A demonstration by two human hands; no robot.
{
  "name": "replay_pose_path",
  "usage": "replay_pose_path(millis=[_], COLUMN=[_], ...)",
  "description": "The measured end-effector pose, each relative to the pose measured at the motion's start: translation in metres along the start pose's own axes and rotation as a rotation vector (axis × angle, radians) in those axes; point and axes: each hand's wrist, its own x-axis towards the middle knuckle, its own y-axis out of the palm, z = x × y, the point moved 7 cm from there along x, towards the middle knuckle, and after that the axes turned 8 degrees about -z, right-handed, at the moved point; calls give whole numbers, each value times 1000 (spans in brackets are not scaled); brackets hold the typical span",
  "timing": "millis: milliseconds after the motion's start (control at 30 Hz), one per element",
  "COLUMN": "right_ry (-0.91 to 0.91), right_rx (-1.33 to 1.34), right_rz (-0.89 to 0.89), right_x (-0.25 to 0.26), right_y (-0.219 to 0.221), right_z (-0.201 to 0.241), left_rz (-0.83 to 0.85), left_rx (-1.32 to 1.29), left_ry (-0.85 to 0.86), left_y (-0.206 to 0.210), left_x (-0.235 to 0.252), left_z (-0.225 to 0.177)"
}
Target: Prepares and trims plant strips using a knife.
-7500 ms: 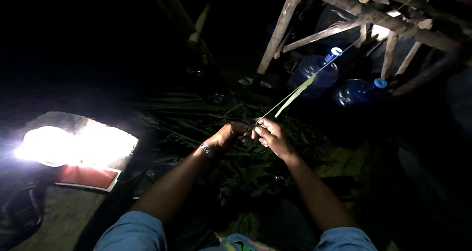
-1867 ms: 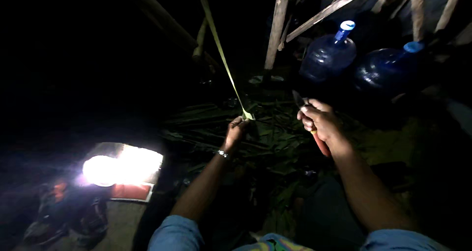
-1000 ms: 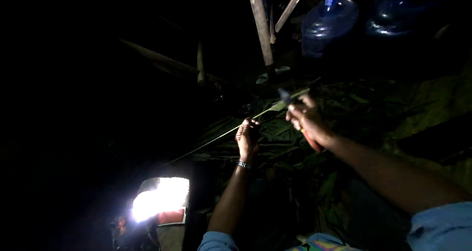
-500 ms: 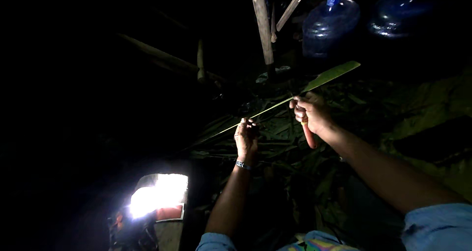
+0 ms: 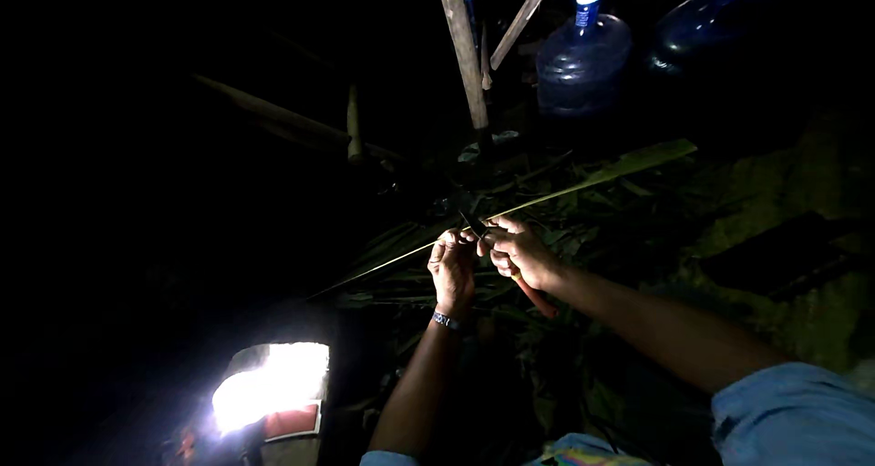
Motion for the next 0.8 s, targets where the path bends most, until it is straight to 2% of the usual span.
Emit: replay_pose_path(millis=[267,367,533,633,800], right_ry=[-168,-128,-8,20,-4], right_rx=[80,49,8,73,112], right_rz=[-275,-228,-49,-106,-219], right_x=[17,19,8,10,19], right_y=[-54,-56,-15,-17,-45], right_z=[45,44,19,16,30], left_rz=[-84,-62,21,81,137], left_rx=[24,-4,96,149,229], left_ry=[92,122,152,210,302], left_y=[-21,-22,-8,-1,-1], left_x=[21,23,11,4,6], left_z=[-21,-24,-14,-16,-26])
